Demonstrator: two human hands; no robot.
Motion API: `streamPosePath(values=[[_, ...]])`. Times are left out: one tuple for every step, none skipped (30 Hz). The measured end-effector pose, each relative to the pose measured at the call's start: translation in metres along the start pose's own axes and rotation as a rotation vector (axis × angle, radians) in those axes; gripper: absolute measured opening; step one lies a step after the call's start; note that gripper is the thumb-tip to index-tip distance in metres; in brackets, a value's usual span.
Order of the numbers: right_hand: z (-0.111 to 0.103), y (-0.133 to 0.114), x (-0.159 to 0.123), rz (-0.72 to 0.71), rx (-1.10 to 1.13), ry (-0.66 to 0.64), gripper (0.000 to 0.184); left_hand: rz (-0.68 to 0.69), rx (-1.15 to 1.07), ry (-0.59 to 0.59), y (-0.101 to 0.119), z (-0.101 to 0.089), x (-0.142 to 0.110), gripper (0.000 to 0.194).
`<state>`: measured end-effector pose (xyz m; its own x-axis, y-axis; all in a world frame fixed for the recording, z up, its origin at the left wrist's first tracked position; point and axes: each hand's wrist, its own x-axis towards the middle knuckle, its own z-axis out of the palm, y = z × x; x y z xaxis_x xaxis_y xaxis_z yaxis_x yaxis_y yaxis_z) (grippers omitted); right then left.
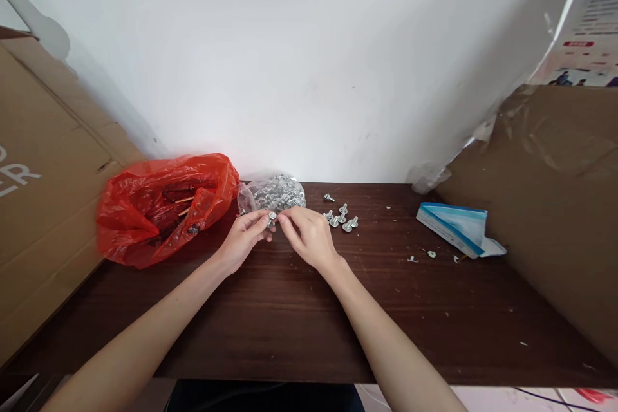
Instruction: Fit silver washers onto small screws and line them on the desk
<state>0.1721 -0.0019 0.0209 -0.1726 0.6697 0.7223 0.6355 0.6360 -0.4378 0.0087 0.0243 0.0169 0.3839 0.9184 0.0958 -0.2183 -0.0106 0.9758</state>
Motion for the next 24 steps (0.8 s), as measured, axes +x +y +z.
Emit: streamPosePath(values=[[-0.0003,-0.0003,-0.0002,0.014,-0.005,0.018,0.022,-0.001,0.001,0.005,0.0,0.0001,0.0,0.026],[-0.0005,-0.0009,-0.0003,0.026,-0.004,0.033,0.02,-0.002,0.003,0.009,0.0,0.0002,-0.0001,0.026],[-0.0004,-0.0016,-0.0005,0.032,0.003,0.039,0.018,-0.004,0.006,0.009,0.0,0.0003,-0.0002,0.026],[0.0,-0.0024,-0.0005,0.032,0.012,0.032,0.017,-0.006,0.009,0.004,0.0001,0.0003,-0.0003,0.026],[0.0005,-0.0031,-0.0006,0.028,0.02,0.013,0.019,-0.007,0.012,-0.002,0.0003,0.0003,-0.0004,0.026],[0.0013,-0.0037,-0.0007,0.018,0.025,-0.012,0.021,-0.007,0.013,-0.008,0.0004,0.0003,-0.0006,0.026],[0.0022,-0.0041,-0.0008,0.006,0.026,-0.04,0.023,-0.006,0.014,-0.014,0.0006,0.0002,-0.0007,0.027],[0.0031,-0.0041,-0.0009,-0.004,0.023,-0.066,0.024,-0.003,0.016,-0.018,0.0007,0.0002,-0.0007,0.027],[0.0041,-0.0039,-0.001,-0.012,0.019,-0.083,0.023,0.0,0.02,-0.02,0.0009,0.0001,-0.0007,0.027],[0.0049,-0.0035,-0.0012,-0.014,0.016,-0.09,0.023,0.002,0.026,-0.021,0.0009,0.0,-0.0007,0.027],[0.0055,-0.0029,-0.0013,-0.013,0.015,-0.089,0.021,0.003,0.033,-0.023,0.001,0.0,-0.0007,0.027],[0.0059,-0.0022,-0.0014,-0.008,0.013,-0.083,0.02,0.006,0.04,-0.025,0.0009,0.0,-0.0006,0.027],[0.0061,-0.0016,-0.0014,0.002,0.01,-0.074,0.019,0.009,0.047,-0.027,0.0008,0.0001,-0.0006,0.027],[0.006,-0.001,-0.0013,0.015,0.005,-0.064,0.017,0.012,0.052,-0.03,0.0008,0.0002,-0.0006,0.027],[0.0056,-0.0005,-0.0011,0.031,-0.002,-0.055,0.016,0.013,0.054,-0.031,0.0007,0.0004,-0.0007,0.027],[0.0051,-0.0001,-0.0008,0.046,-0.011,-0.052,0.017,0.014,0.055,-0.03,0.0007,0.0007,-0.0008,0.026],[0.0045,0.0001,-0.0005,0.056,-0.023,-0.051,0.02,0.014,0.055,-0.026,0.0008,0.0009,-0.0009,0.026],[0.0038,0.0001,-0.0002,0.062,-0.033,-0.051,0.024,0.012,0.056,-0.022,0.001,0.0012,-0.0011,0.026],[0.0032,0.0,0.0,0.066,-0.039,-0.05,0.028,0.009,0.058,-0.016,0.0012,0.0014,-0.0013,0.026],[0.0028,-0.0004,0.0001,0.069,-0.039,-0.047,0.028,0.006,0.06,-0.014,0.0014,0.0017,-0.0014,0.026],[0.0026,-0.0009,0.0002,0.071,-0.034,-0.047,0.026,0.003,0.064,-0.015,0.0015,0.0018,-0.0015,0.027],[0.0027,-0.0015,0.0001,0.068,-0.023,-0.055,0.021,0.0,0.069,-0.019,0.0016,0.0019,-0.0015,0.028],[0.003,-0.0022,-0.0001,0.06,-0.009,-0.071,0.018,-0.002,0.074,-0.026,0.0014,0.0019,-0.0014,0.029],[0.0034,-0.0029,-0.0004,0.046,0.001,-0.093,0.019,-0.001,0.082,-0.034,0.0012,0.0018,-0.0013,0.031]])
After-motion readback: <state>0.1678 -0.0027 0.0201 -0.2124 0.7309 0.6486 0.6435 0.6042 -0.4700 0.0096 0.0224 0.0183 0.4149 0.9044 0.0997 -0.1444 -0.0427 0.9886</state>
